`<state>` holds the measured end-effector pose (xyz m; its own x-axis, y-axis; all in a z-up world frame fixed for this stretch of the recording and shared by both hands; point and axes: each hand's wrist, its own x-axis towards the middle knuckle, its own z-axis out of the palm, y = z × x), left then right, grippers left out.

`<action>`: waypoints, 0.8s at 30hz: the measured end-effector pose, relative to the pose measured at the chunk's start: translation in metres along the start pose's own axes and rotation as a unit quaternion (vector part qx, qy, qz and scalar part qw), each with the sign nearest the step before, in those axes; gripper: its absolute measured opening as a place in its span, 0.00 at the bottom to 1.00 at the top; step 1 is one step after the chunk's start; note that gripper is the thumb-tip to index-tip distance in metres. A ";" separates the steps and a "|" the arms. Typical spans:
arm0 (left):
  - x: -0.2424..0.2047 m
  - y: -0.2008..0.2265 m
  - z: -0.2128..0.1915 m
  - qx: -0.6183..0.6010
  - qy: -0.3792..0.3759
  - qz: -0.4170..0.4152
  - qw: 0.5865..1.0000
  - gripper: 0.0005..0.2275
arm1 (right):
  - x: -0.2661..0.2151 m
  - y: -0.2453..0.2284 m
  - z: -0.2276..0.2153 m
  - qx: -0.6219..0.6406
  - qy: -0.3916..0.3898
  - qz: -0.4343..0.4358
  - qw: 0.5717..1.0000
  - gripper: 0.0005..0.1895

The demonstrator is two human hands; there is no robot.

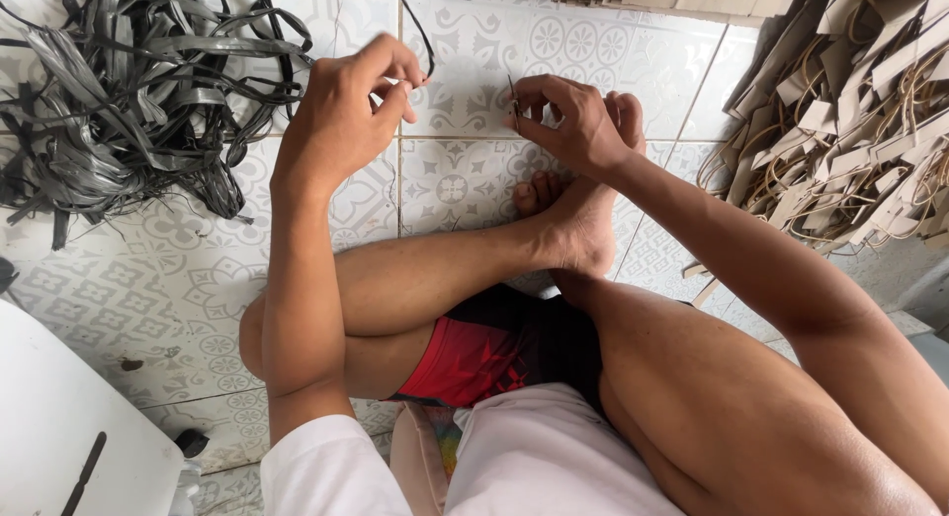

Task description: Assembling paper bag handles by attaching string loops to paper strips and bundling them together while sitting on the floor.

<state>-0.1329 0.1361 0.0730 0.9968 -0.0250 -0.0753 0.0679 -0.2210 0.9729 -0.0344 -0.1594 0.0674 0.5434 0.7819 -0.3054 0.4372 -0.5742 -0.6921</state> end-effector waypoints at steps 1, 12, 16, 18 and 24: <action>-0.001 -0.003 0.000 0.021 0.004 0.007 1.000 0.09 | 0.001 -0.001 0.000 0.031 0.004 0.016 0.999 0.19; 0.001 0.014 -0.002 -0.041 -0.038 0.014 0.998 0.09 | 0.052 -0.058 0.007 0.421 -0.017 0.192 0.887 0.19; -0.001 0.012 -0.009 -0.025 0.000 0.038 0.999 0.07 | 0.071 -0.068 0.010 0.418 -0.005 0.184 0.890 0.18; -0.002 0.014 -0.012 -0.016 -0.006 0.030 0.999 0.07 | 0.074 -0.073 0.008 0.418 -0.001 0.184 0.889 0.19; -0.001 0.017 -0.006 0.011 -0.021 0.032 0.999 0.08 | 0.087 -0.067 0.011 0.425 -0.007 0.206 0.881 0.17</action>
<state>-0.1326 0.1387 0.0908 0.9964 -0.0813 -0.0236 0.0036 -0.2381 0.9712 -0.0240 -0.0506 0.0800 0.5190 0.5555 -0.6496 -0.4939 -0.4254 -0.7584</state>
